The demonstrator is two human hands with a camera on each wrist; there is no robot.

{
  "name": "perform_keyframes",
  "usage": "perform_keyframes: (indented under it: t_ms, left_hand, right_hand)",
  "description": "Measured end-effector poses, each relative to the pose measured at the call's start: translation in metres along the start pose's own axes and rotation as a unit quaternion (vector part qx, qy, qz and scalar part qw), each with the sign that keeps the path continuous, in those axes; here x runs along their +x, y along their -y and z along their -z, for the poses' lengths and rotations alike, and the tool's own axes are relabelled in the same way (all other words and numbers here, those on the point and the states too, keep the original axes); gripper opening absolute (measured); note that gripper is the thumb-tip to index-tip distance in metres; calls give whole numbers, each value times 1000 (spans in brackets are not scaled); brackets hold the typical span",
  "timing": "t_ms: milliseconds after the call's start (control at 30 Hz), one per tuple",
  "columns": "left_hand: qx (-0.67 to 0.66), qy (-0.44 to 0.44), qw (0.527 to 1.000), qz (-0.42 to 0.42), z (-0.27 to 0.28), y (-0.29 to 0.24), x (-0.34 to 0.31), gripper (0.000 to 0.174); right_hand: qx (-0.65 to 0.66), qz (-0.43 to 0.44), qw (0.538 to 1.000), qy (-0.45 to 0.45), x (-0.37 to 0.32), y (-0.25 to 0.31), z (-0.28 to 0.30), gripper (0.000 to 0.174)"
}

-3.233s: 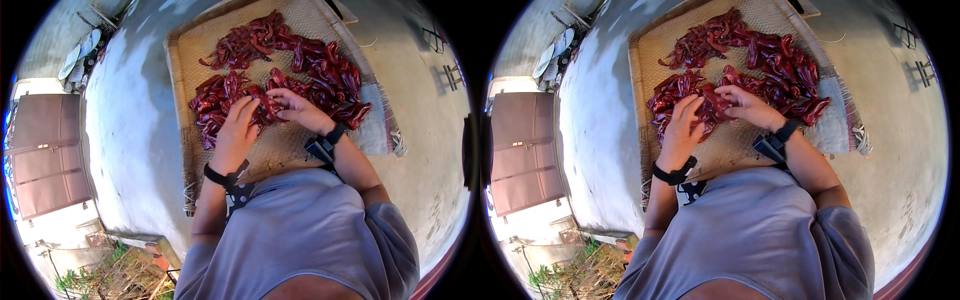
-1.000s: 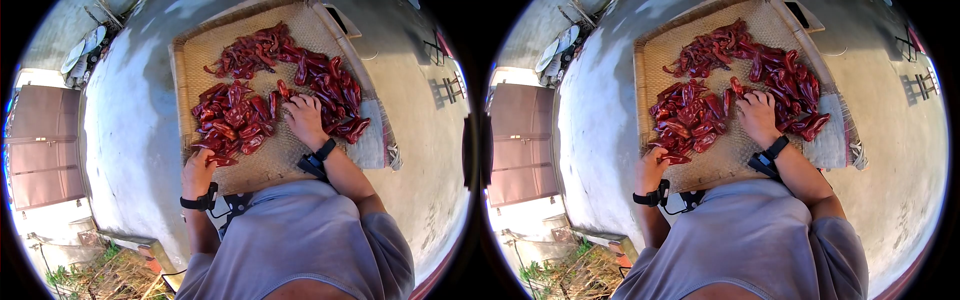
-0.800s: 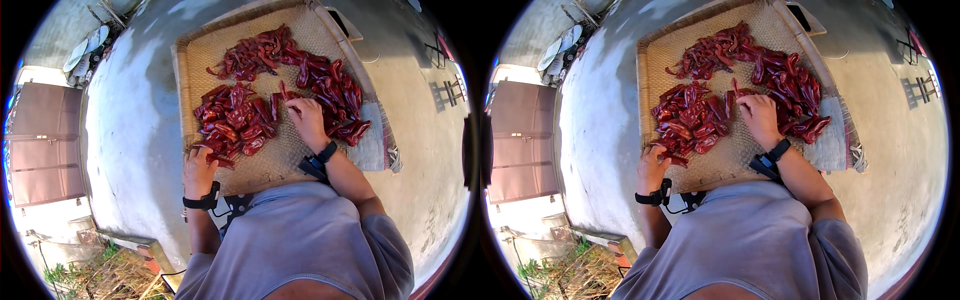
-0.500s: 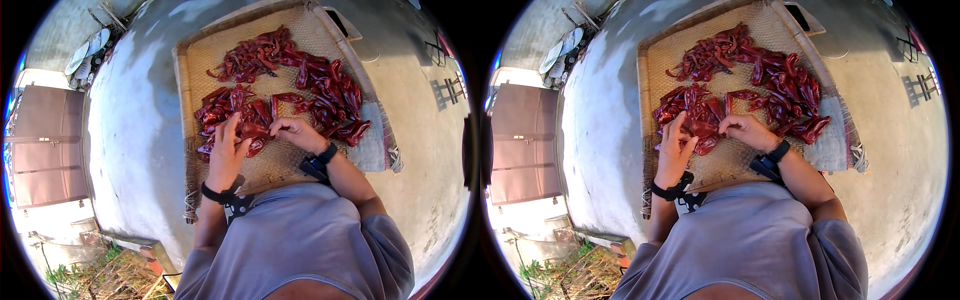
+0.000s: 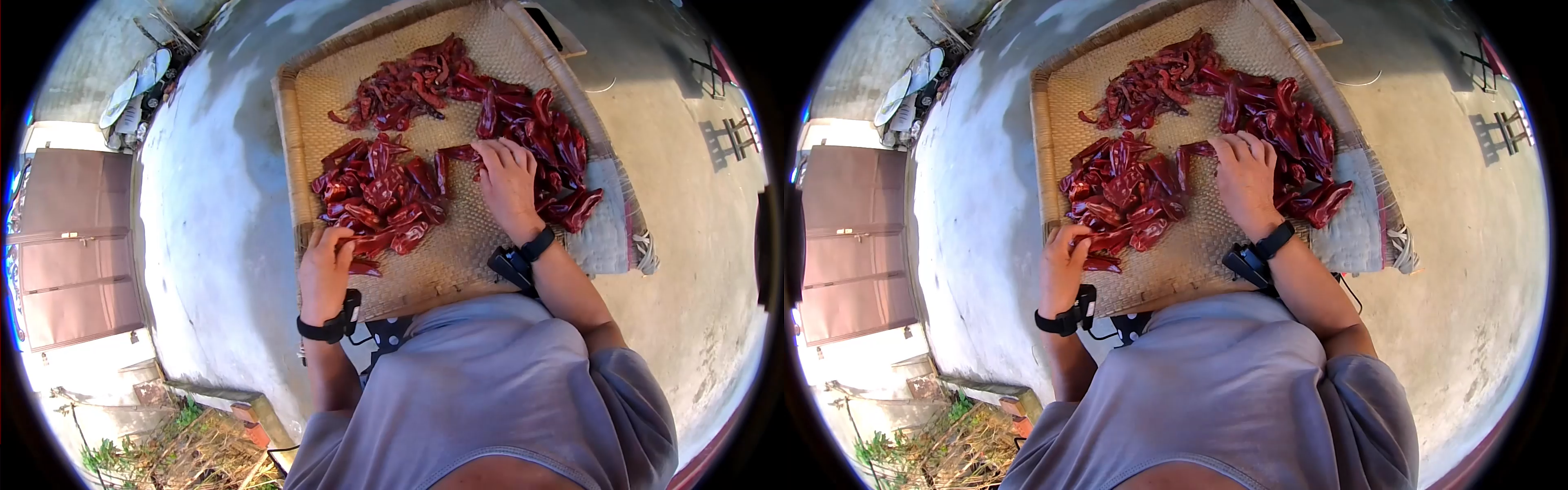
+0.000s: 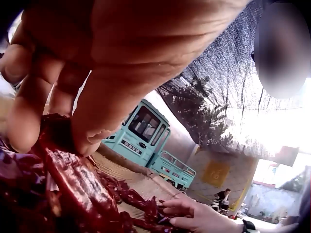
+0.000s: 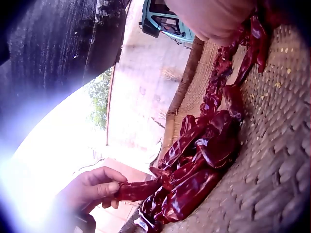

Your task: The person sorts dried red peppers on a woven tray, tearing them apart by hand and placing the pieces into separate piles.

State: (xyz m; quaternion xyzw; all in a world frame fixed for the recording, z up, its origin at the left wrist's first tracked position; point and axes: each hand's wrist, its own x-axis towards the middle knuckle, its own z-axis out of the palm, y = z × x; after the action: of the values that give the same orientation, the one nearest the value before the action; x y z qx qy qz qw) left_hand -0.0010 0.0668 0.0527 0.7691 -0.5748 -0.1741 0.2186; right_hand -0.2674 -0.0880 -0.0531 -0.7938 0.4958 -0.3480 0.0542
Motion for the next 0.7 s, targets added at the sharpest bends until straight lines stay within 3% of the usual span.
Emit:
perform_keyframes:
  t_ms: [200, 300, 433, 533, 633, 700]
  left_hand:
    - [112, -52, 992, 16, -2, 24, -9, 27]
    - [20, -68, 997, 17, -5, 5, -6, 28]
    - [-17, -77, 995, -55, -16, -5, 4, 26]
    - [-48, -56, 994, -83, -20, -28, 8, 25]
    - [-61, -13, 994, -92, -28, -39, 11, 24]
    - [-59, 8, 992, -112, -35, -42, 14, 27]
  right_hand:
    - [-115, -2, 991, 66, -8, -6, -17, 54]
    - [-130, 0, 987, 96, -8, -9, -19, 50]
    - [-141, -4, 980, 140, -4, -7, -12, 39]
    - [-84, -13, 985, 150, -5, -6, -6, 27]
    - [-8, -12, 999, 31, 1, -3, -5, 21]
    - [188, -65, 979, 42, 2, 2, -2, 21]
